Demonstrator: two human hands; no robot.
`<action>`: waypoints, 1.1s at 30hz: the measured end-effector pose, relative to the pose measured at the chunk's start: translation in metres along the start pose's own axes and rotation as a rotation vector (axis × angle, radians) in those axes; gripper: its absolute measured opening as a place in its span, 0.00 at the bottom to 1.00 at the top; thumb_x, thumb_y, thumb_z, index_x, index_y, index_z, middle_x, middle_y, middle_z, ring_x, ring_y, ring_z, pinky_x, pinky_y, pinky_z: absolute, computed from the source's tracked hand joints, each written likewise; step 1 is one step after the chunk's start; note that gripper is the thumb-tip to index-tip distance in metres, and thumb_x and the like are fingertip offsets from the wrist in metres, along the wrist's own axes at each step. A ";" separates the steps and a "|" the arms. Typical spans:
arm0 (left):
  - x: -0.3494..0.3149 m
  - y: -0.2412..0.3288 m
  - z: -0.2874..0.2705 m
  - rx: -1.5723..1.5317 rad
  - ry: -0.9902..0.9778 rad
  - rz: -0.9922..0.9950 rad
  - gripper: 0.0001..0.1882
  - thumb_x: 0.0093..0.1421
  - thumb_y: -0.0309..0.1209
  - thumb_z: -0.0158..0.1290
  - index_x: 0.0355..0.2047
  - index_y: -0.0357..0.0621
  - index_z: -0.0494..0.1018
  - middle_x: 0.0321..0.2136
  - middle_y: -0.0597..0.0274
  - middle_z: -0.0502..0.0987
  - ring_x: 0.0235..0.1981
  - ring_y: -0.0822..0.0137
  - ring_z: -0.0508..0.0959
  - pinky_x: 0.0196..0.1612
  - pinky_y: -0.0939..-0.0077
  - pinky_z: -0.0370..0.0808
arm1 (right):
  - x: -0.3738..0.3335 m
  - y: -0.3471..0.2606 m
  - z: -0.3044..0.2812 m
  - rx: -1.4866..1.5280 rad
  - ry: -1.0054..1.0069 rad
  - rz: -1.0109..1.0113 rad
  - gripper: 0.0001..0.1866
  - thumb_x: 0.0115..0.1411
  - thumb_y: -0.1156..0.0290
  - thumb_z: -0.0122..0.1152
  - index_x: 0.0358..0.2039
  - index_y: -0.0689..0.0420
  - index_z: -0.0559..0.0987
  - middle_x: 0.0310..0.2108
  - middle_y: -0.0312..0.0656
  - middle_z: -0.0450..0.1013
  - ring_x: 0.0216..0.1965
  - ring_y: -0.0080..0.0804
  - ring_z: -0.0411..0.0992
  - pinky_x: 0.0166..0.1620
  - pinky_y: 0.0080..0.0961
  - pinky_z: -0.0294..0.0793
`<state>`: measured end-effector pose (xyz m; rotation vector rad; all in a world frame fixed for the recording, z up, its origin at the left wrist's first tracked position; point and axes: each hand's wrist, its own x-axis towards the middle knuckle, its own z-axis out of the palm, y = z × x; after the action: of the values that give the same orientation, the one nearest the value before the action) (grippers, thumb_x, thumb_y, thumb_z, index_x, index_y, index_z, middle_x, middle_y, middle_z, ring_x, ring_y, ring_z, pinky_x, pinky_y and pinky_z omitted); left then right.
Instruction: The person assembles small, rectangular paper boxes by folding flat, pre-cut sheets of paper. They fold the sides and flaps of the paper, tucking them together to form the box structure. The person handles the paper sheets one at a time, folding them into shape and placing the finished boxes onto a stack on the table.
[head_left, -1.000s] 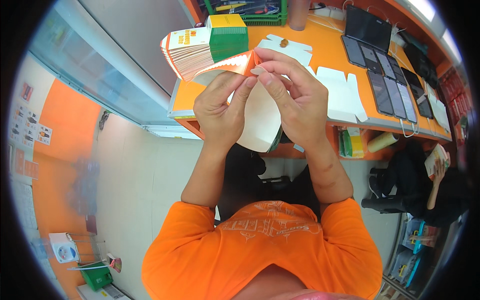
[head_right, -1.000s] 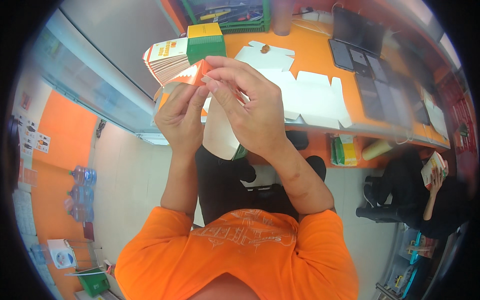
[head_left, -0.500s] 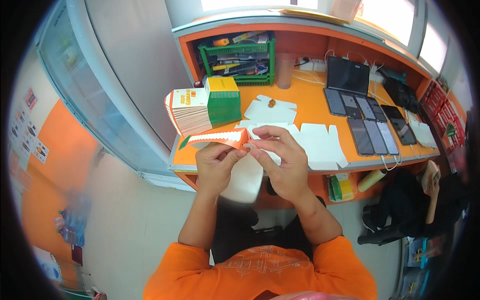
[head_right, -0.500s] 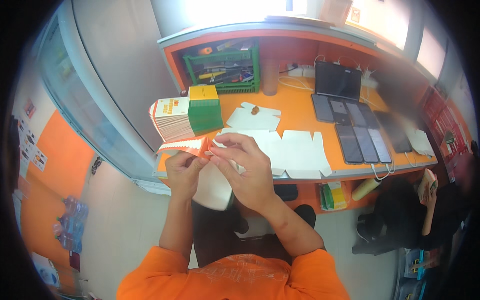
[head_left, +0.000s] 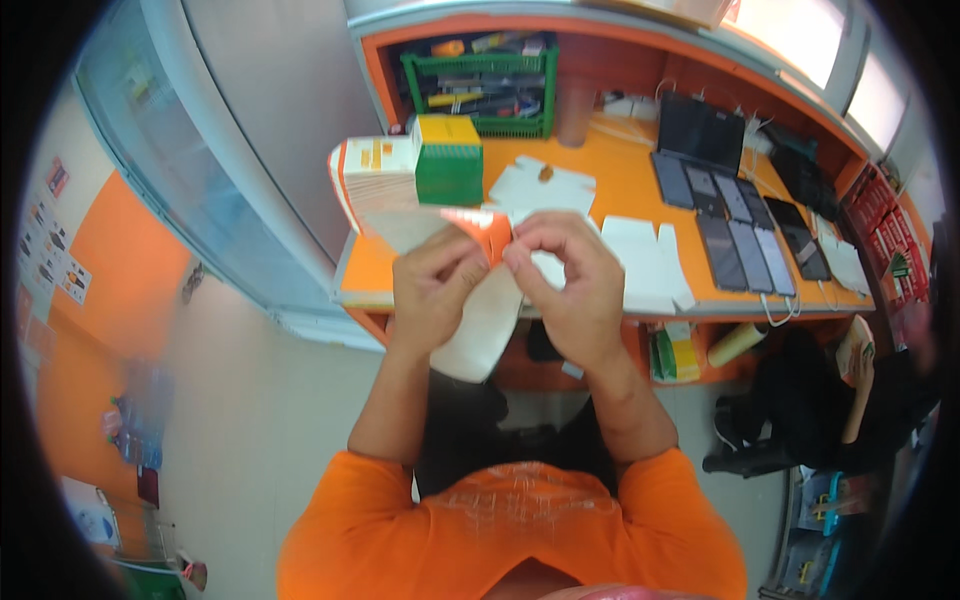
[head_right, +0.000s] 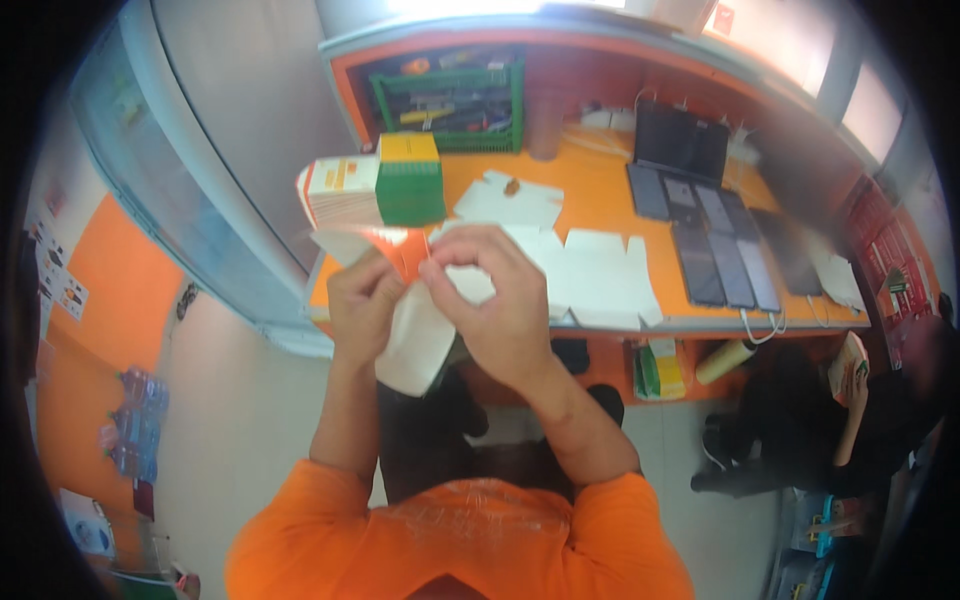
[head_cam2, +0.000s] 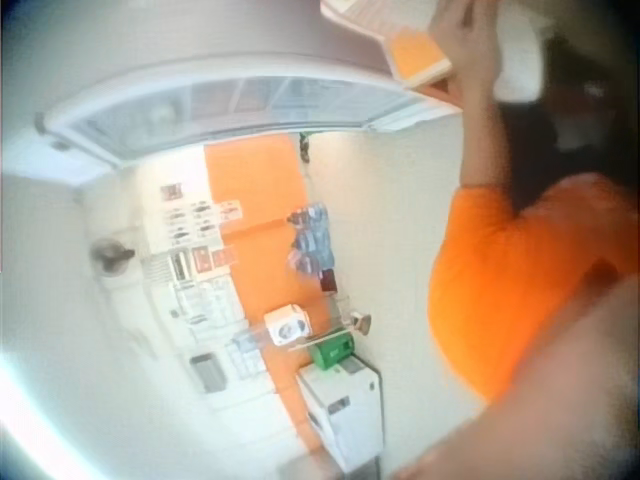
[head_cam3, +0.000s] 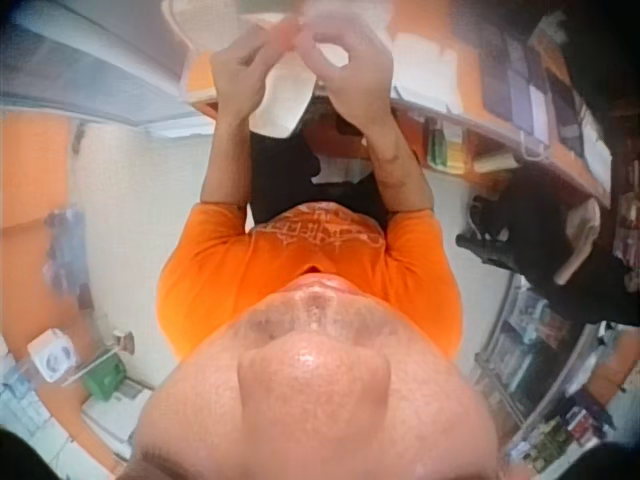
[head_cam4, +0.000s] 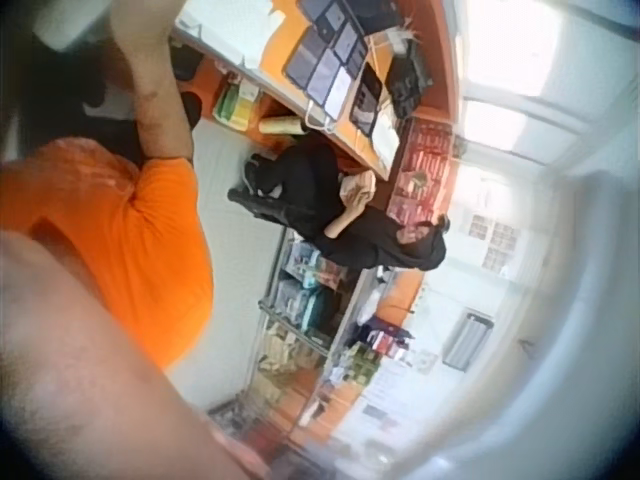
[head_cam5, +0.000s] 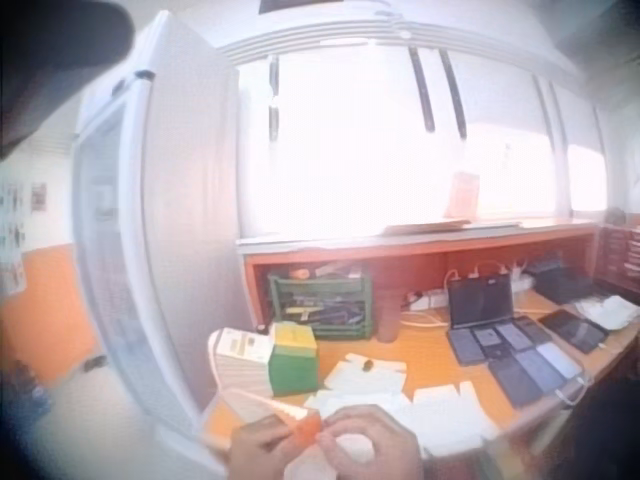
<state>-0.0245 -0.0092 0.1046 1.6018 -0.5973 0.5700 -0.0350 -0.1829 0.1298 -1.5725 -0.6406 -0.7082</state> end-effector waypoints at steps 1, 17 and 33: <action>0.001 -0.001 -0.001 -0.100 -0.014 0.029 0.10 0.65 0.27 0.59 0.41 0.32 0.81 0.37 0.60 0.80 0.36 0.74 0.76 0.38 0.79 0.73 | 0.002 0.000 0.002 -0.001 0.002 -0.014 0.06 0.55 0.80 0.69 0.33 0.62 0.80 0.38 0.42 0.78 0.39 0.32 0.77 0.45 0.26 0.76; 0.006 0.002 0.012 -0.155 0.096 -0.039 0.10 0.59 0.24 0.66 0.41 0.32 0.82 0.35 0.63 0.82 0.36 0.76 0.78 0.41 0.81 0.76 | 0.008 0.003 0.011 -0.145 0.084 -0.118 0.06 0.56 0.78 0.68 0.33 0.61 0.80 0.41 0.41 0.76 0.40 0.31 0.77 0.45 0.27 0.76; 0.013 -0.007 -0.004 -0.234 -0.033 -0.117 0.11 0.59 0.24 0.65 0.42 0.34 0.83 0.39 0.61 0.83 0.40 0.73 0.81 0.45 0.78 0.78 | 0.004 0.013 -0.001 0.127 -0.049 0.055 0.09 0.58 0.74 0.70 0.40 0.60 0.85 0.45 0.40 0.76 0.45 0.29 0.76 0.49 0.25 0.74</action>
<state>-0.0099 -0.0048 0.1084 1.4165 -0.5692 0.3725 -0.0233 -0.1852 0.1243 -1.4882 -0.6633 -0.5787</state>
